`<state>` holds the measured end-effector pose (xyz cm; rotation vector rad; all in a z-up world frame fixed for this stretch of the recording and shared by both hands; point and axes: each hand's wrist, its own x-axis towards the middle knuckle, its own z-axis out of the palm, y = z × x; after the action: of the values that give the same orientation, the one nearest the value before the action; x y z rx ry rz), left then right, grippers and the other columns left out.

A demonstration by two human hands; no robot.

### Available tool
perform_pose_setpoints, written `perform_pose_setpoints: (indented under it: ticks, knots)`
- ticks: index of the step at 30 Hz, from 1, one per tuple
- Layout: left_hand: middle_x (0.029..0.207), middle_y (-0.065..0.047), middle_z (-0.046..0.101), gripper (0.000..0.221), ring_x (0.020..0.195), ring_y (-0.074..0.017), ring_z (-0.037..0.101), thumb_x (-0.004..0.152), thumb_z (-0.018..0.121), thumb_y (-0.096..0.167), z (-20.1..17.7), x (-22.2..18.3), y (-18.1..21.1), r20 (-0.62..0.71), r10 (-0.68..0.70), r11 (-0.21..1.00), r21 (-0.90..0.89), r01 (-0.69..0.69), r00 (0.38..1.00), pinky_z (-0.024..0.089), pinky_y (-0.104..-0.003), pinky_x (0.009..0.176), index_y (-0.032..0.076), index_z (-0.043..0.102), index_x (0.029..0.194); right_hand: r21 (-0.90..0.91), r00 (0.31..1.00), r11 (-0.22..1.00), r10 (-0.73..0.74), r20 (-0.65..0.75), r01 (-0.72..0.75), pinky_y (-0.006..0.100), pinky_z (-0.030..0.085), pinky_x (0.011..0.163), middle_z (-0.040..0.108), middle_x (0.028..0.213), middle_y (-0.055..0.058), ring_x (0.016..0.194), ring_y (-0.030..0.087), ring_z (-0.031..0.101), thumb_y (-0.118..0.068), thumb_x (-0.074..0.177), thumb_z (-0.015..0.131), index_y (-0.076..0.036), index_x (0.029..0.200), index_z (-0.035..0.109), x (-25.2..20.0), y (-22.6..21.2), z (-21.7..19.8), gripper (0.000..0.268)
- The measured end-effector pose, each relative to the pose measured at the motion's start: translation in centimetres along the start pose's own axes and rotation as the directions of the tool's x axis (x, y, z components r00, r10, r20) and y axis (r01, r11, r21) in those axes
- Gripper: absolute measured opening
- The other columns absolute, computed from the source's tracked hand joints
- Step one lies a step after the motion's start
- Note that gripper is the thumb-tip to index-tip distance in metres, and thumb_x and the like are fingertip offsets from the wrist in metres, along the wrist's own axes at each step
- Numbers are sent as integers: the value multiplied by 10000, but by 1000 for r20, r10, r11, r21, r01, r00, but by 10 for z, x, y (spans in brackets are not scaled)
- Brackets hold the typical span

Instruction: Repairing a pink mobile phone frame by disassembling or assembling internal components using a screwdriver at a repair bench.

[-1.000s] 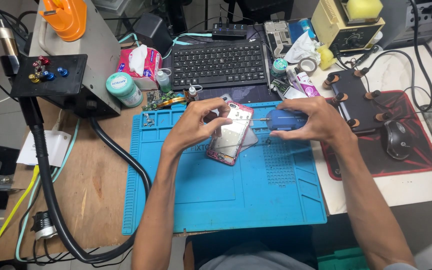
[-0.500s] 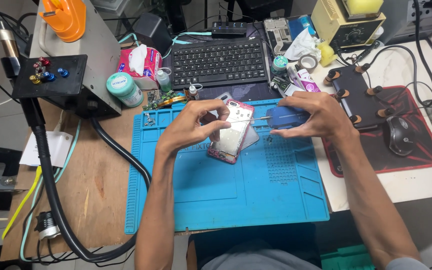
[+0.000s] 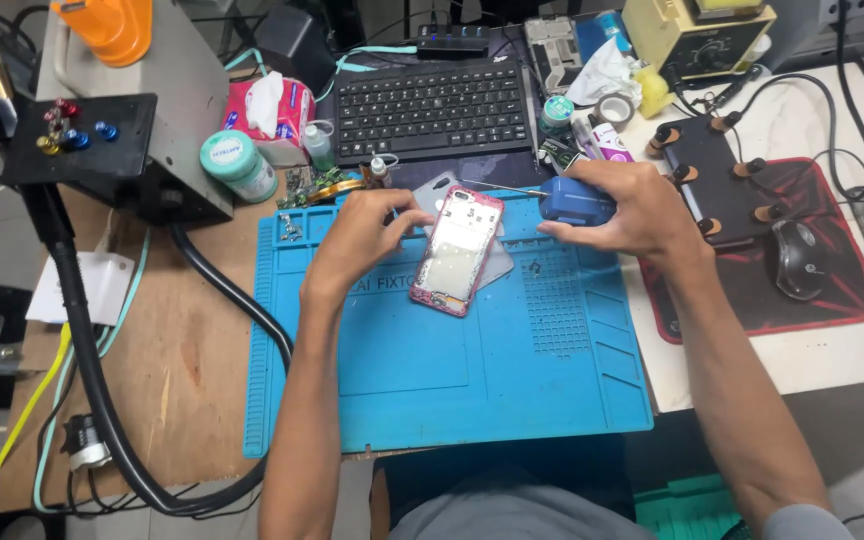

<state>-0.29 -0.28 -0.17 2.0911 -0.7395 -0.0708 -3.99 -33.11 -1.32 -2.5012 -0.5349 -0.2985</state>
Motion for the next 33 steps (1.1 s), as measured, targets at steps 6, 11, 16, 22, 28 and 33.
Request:
perform_pose_setpoints:
  ticks: [6, 11, 16, 22, 28, 33]
  knots:
    - [690, -149, 673, 226, 597, -336, 664, 912, 786, 164, 0, -1, -16, -38, -67, 970, 230, 74, 997, 519, -434, 584, 23, 642, 810, -9, 992, 997, 75, 96, -75, 480, 603, 751, 768, 985, 199, 913, 408, 745, -435, 698, 926, -76, 1075, 736, 4, -17, 9, 554]
    - [895, -123, 745, 248, 644, -250, 710, 899, 768, 81, 12, 5, -12, -73, 48, 995, -83, -54, 996, 572, -349, 598, 110, 681, 1130, -21, 988, 995, 95, 124, -93, 488, 607, 750, 769, 972, 206, 902, 414, 745, -451, 708, 914, -66, 1080, 745, 4, -16, 15, 562]
    - [872, -104, 750, 117, 650, -252, 733, 928, 707, 35, 25, 6, -14, -132, 130, 991, -5, -132, 983, 588, -312, 548, 92, 720, 1030, -51, 988, 994, 99, 120, -93, 485, 614, 736, 775, 946, 195, 882, 395, 754, -472, 708, 905, -74, 1070, 754, 4, -19, 17, 559]
    - [872, -93, 719, 118, 663, -252, 731, 912, 696, -6, 32, 4, -12, -196, 162, 985, 88, -148, 967, 608, -315, 553, 73, 724, 995, -40, 986, 992, 122, 110, -118, 495, 614, 735, 774, 941, 203, 879, 404, 752, -497, 697, 901, -68, 1074, 758, 5, -19, 18, 589]
    - [823, -102, 686, 147, 658, -266, 710, 887, 644, -61, 41, 6, -17, -261, 214, 976, 101, -194, 941, 589, -339, 535, 61, 703, 943, -48, 994, 995, 85, 73, -82, 485, 619, 699, 768, 917, 203, 850, 407, 751, -490, 695, 909, -72, 1067, 755, 4, -18, 20, 581]
    - [814, -93, 676, 164, 687, -244, 693, 887, 624, -69, 45, 7, -18, -304, 225, 974, 82, -210, 926, 583, -319, 549, 67, 703, 933, -51, 996, 996, 75, 42, -72, 486, 616, 679, 763, 898, 207, 836, 409, 751, -487, 703, 908, -69, 1062, 756, 3, -18, 21, 571]
